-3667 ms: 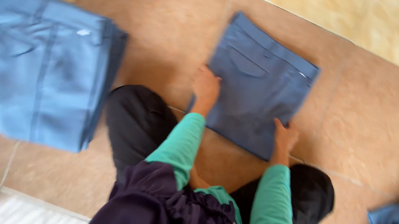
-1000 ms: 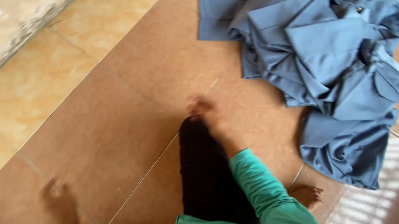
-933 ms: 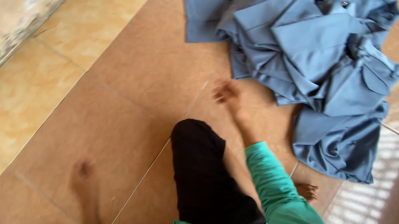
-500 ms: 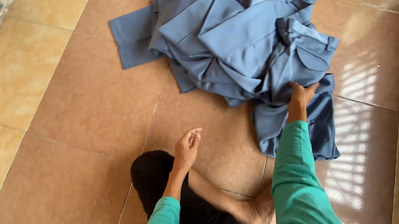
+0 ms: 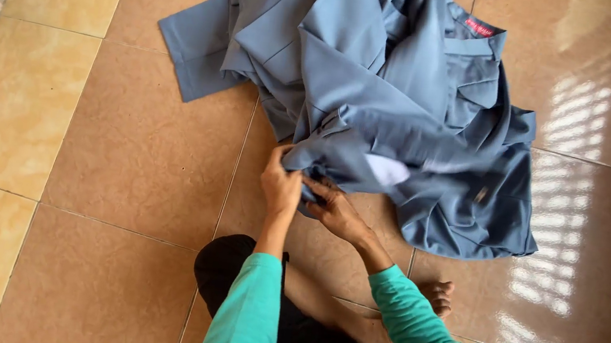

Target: Folding blue trousers into neat rectangles and stacking them on the floor.

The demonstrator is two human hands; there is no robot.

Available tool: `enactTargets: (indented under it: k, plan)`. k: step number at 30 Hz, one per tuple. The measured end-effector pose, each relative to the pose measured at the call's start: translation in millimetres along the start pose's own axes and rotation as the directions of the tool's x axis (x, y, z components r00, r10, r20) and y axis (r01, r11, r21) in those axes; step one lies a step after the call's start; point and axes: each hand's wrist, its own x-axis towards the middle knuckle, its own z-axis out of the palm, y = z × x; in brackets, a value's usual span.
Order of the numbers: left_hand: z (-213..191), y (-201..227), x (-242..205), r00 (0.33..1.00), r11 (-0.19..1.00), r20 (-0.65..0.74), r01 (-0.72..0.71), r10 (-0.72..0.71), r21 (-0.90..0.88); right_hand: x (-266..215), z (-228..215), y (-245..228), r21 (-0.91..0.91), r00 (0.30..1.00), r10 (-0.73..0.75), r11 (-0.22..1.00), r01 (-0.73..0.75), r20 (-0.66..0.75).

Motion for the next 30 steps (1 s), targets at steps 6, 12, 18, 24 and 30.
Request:
enactTargets:
  k: [6, 12, 18, 24, 30]
  plan:
    - [-28, -42, 6, 0.973, 0.937, -0.117, 0.153, -0.198, -0.315, -35, -50, 47, -0.215, 0.956, 0.243, 0.937, -0.274, -0.163]
    - [-145, -29, 5, 0.935, 0.386, 0.152, 0.275, -0.320, -0.880, -17, -115, -20, -0.599, 0.756, -0.391, 0.801, -0.002, -0.525]
    - [-205, -174, -29, 0.815, 0.430, -0.153, 0.128, -0.559, -0.894, 91, -67, -48, -0.502, 0.717, -0.580, 0.785, 0.363, -0.388]
    - [-250, -308, -87, 0.817, 0.953, -0.504, 0.302, -0.280, -0.040, 139, 10, -45, 0.098, 0.875, -0.307, 0.925, 0.367, -0.373]
    - [-243, -112, 6, 0.892, 0.992, -0.436, -0.121, 0.122, 0.032, 173, 15, 37, -0.557, 0.968, -0.074, 0.827, -0.075, -0.241]
